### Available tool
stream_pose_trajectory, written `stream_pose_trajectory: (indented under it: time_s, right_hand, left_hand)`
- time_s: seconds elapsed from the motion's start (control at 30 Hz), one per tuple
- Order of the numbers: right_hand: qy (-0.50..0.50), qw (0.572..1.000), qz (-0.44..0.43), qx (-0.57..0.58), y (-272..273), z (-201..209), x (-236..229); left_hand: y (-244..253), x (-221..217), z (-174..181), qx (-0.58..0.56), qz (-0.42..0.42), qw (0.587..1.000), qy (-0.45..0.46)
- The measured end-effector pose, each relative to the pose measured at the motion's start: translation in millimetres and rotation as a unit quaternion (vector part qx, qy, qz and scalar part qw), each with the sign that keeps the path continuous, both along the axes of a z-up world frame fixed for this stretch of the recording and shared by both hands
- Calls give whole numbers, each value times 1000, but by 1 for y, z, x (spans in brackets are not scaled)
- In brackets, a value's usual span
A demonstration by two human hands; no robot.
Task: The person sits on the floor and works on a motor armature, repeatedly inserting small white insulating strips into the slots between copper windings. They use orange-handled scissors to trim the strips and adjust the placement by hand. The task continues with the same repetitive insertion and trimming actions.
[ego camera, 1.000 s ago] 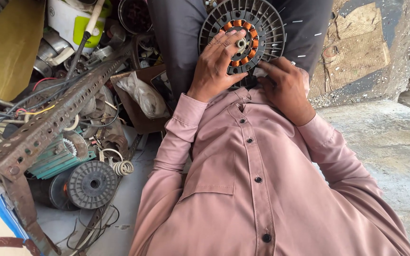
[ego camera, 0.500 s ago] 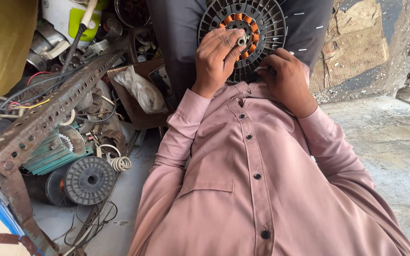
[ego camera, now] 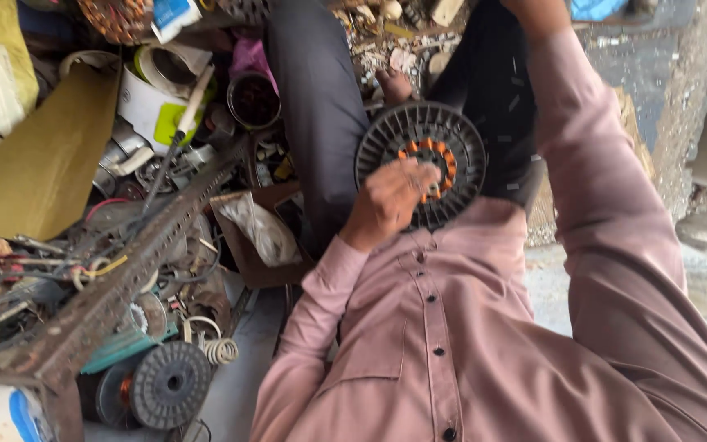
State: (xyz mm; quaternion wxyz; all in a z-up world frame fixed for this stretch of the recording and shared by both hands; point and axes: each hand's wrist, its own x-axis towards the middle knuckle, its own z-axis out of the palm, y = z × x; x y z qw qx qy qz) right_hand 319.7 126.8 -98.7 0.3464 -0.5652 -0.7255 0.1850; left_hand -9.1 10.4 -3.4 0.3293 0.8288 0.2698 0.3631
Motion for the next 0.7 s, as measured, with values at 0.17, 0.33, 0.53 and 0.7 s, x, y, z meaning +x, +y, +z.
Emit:
stream_pose_trajectory:
  time_s: [0.17, 0.33, 0.53, 0.7]
  right_hand:
    - [-116, 993, 0, 34, 30, -33, 8]
    - [-164, 986, -3, 24, 30, -49, 2]
    - [-185, 981, -17, 50, 23, -62, 4]
    - [-193, 979, -14, 60, 19, -40, -11]
  left_hand:
    - [11, 3, 15, -28, -26, 999, 23]
    - [20, 4, 23, -42, -53, 997, 30]
    - [12, 3, 27, -51, 12, 999, -1]
    - [-17, 2, 16, -61, 143, 986, 64]
